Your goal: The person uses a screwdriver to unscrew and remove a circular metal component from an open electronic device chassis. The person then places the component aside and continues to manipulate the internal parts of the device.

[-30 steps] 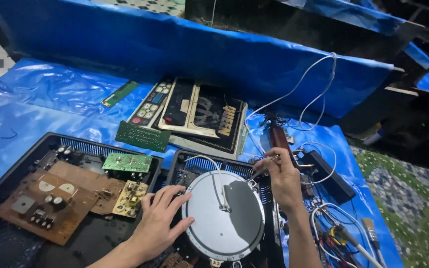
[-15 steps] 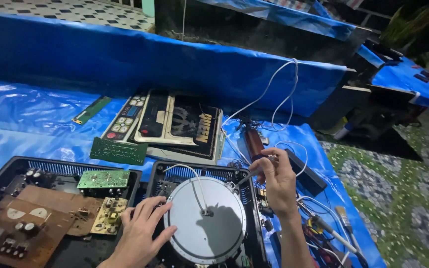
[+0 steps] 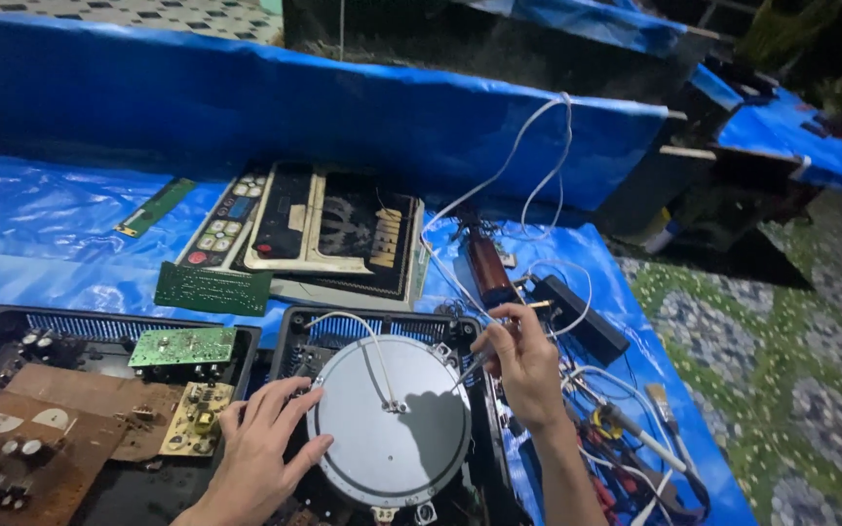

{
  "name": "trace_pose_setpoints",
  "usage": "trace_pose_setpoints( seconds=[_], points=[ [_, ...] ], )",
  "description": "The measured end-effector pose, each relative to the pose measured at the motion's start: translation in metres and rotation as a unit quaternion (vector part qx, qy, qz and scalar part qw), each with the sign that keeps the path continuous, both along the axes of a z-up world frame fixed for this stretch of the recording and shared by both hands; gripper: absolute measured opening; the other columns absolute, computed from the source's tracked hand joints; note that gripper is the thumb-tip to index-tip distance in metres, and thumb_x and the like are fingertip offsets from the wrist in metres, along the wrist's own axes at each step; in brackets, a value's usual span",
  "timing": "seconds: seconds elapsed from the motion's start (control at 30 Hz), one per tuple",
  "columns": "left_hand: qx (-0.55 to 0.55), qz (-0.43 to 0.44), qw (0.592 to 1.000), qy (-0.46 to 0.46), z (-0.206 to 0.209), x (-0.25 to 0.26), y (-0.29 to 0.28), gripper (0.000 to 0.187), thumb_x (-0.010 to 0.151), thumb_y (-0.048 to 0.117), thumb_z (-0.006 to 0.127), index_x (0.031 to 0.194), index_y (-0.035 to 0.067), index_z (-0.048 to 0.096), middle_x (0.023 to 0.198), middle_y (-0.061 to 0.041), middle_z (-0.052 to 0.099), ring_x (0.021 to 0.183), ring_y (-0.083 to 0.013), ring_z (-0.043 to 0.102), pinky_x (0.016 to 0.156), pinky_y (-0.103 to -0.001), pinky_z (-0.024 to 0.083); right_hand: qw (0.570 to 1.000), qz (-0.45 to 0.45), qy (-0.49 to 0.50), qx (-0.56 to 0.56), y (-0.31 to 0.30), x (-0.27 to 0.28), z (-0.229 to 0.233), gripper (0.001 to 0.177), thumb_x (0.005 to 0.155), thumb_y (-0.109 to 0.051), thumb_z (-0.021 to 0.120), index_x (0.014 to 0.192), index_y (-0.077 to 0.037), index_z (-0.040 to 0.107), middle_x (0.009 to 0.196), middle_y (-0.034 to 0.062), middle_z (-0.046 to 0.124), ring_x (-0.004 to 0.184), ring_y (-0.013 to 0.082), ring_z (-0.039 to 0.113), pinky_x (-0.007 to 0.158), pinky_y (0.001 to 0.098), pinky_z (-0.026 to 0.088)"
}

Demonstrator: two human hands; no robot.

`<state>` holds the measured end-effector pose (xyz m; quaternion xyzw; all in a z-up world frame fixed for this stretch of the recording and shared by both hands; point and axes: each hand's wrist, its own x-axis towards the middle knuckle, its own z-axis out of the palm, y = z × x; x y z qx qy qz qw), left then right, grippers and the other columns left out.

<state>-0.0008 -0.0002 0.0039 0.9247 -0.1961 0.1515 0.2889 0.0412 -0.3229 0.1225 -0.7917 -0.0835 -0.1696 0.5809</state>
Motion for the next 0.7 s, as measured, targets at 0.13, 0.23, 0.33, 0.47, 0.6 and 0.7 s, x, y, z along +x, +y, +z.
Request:
trace_pose_setpoints(
  seconds=[0.13,0.23,0.33,0.47,0.6,0.7],
  points=[
    [0.004,-0.005,1.0,0.02,0.0,0.0,0.001,0.056,0.09,0.049,0.065,0.135,0.017,0.06,0.144,-0.004,0.05,0.133,-0.0219,0.043,0.1,-0.051,0.024,1.0,-0.009,0.009,-0.014,0.0,-0.002,0.005,0.018,0.1,-0.014,0.053,0.115,-0.006,0.059,0.075,0.0086,0.073,0.053,0.0139,0.062,0.046,0.0254,0.054],
    [-0.002,-0.001,1.0,0.011,-0.005,0.001,0.0,0.055,0.09,0.049,0.064,0.134,0.016,0.061,0.143,-0.004,0.051,0.132,-0.0216,0.045,0.099,-0.049,0.024,0.999,-0.026,0.024,0.002,0.002,-0.002,0.018,0.02,0.1,-0.015,0.054,0.117,-0.005,0.06,0.076,0.0106,0.074,0.056,0.0145,0.061,0.05,0.0265,0.053],
    [0.005,0.006,1.0,-0.029,-0.017,0.005,0.002,0.058,0.087,0.049,0.069,0.134,0.016,0.061,0.14,-0.002,0.054,0.128,-0.0195,0.047,0.098,-0.047,0.024,0.999,-0.04,-0.009,0.012,0.001,0.002,0.026,0.022,0.1,-0.012,0.054,0.12,-0.004,0.057,0.08,0.0113,0.074,0.059,0.0151,0.061,0.052,0.0272,0.053],
    [-0.002,0.011,1.0,0.015,-0.028,0.014,0.004,0.059,0.083,0.048,0.075,0.134,0.02,0.063,0.142,-0.002,0.054,0.132,-0.0204,0.047,0.1,-0.05,0.026,0.999,-0.039,-0.017,0.0,0.001,0.005,0.026,0.027,0.097,-0.01,0.057,0.124,-0.007,0.055,0.079,0.0092,0.073,0.061,0.0152,0.063,0.054,0.0276,0.054],
    [-0.008,0.002,1.0,-0.018,-0.014,0.006,0.001,0.059,0.084,0.046,0.074,0.133,0.016,0.063,0.14,-0.003,0.055,0.13,-0.021,0.048,0.1,-0.049,0.025,0.999,-0.035,0.006,-0.007,0.003,0.006,0.02,0.023,0.098,-0.01,0.057,0.12,-0.006,0.056,0.08,0.0084,0.073,0.064,0.015,0.063,0.056,0.0283,0.054],
    [-0.001,0.004,1.0,0.001,-0.016,0.006,0.002,0.059,0.085,0.048,0.072,0.134,0.018,0.062,0.142,-0.002,0.054,0.132,-0.0208,0.046,0.1,-0.05,0.024,0.999,-0.029,-0.006,-0.039,0.002,0.007,0.016,0.019,0.099,-0.013,0.055,0.117,-0.007,0.056,0.08,0.0092,0.076,0.058,0.0151,0.064,0.051,0.0278,0.055]
  ],
)
